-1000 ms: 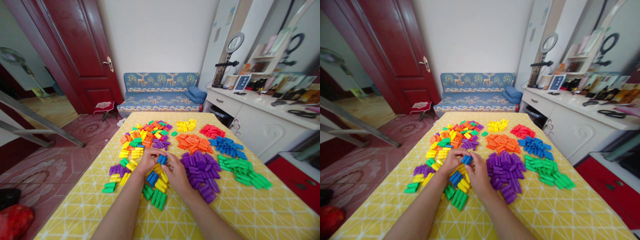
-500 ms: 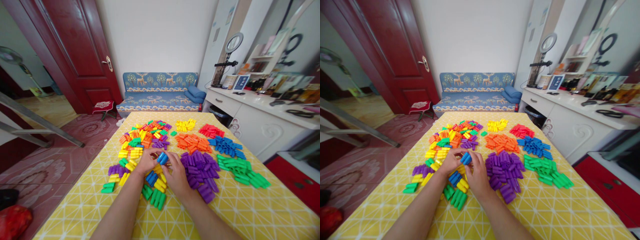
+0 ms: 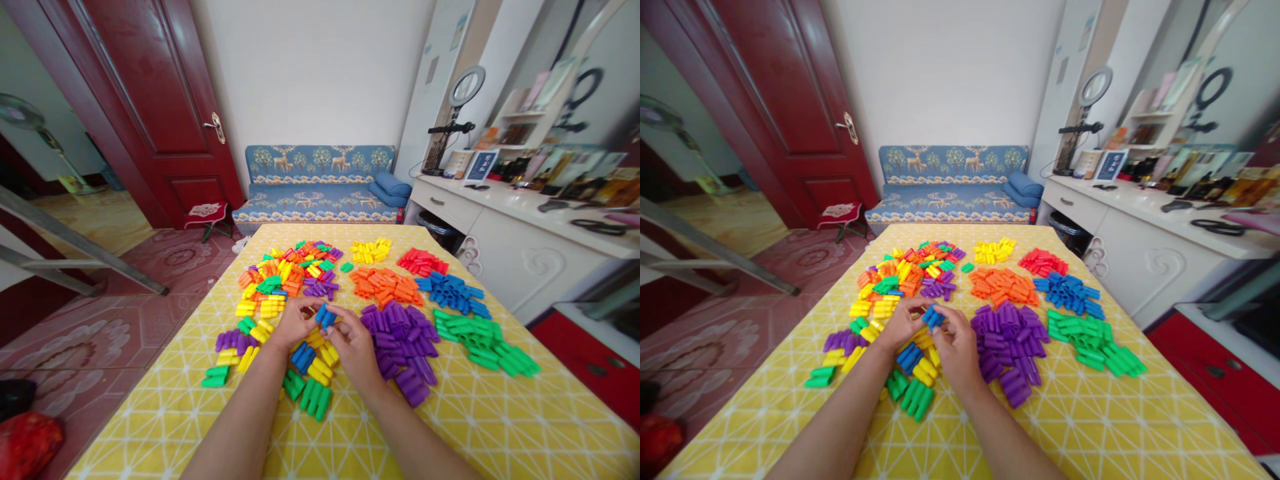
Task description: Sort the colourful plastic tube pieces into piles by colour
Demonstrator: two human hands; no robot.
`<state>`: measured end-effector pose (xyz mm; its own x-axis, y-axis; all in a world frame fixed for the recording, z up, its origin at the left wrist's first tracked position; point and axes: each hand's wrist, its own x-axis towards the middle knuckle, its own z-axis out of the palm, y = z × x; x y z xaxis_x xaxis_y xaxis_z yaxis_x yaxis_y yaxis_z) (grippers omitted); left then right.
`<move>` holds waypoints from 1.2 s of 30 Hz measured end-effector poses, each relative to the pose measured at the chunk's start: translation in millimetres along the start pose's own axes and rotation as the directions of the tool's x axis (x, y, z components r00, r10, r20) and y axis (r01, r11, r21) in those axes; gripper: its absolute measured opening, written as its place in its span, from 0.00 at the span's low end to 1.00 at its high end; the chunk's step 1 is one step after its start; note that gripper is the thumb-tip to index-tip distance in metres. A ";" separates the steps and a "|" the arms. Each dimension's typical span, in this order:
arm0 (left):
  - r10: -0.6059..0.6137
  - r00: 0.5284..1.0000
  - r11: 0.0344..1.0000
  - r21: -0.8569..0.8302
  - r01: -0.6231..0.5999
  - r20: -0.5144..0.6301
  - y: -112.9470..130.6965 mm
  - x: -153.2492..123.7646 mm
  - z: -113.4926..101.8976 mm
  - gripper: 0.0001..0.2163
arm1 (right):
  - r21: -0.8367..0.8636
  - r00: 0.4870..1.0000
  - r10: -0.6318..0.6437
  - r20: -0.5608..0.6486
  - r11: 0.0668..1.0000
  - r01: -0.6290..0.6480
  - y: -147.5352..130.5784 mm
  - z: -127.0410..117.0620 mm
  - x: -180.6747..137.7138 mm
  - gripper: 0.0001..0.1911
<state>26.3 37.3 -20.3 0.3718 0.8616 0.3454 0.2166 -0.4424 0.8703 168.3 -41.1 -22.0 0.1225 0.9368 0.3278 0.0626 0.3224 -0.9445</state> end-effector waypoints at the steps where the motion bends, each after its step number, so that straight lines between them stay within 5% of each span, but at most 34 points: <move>1: 0.001 1.000 1.000 0.010 -0.001 0.003 0.7 -0.1 0.0 0.12 | 0.041 0.999 0.038 -0.005 0.998 -0.038 -0.6 1.5 -0.6 0.20; 12: -0.039 0.999 0.999 -0.012 0.039 0.006 5.2 -0.9 1.7 0.11 | 0.162 0.994 0.111 -0.019 0.981 -0.107 -11.3 -2.0 -0.5 0.18; 18: -0.093 0.996 0.995 -0.028 0.093 0.006 2.5 -0.4 1.2 0.12 | -0.216 0.957 -0.132 -0.259 0.973 0.075 -30.7 -70.1 29.5 0.21; 22: -0.100 0.995 0.994 -0.046 0.100 0.013 1.6 0.4 1.3 0.14 | -0.553 0.888 -0.291 -0.356 0.832 0.051 -21.0 -162.6 75.6 0.24; 27: -0.091 0.995 0.995 -0.046 0.093 0.050 -1.3 1.4 1.1 0.14 | -0.838 0.877 -0.246 -0.413 0.480 -0.260 1.6 -261.2 114.4 0.25; 31: -0.095 0.994 0.995 -0.036 0.096 0.045 -2.4 1.7 1.0 0.14 | -0.935 0.948 -0.054 -0.312 0.193 -0.297 16.1 -291.7 125.7 0.23; 36: -0.093 0.995 0.995 -0.024 0.094 0.043 -3.9 1.9 0.6 0.14 | -0.948 0.956 0.070 -0.286 0.124 -0.292 29.4 -302.3 135.0 0.23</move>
<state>26.7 40.5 -23.2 0.3888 0.8875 0.2474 0.2292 -0.3533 0.9070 486.1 53.6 0.2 0.4044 0.8790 0.2528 0.9111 -0.3631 -0.1948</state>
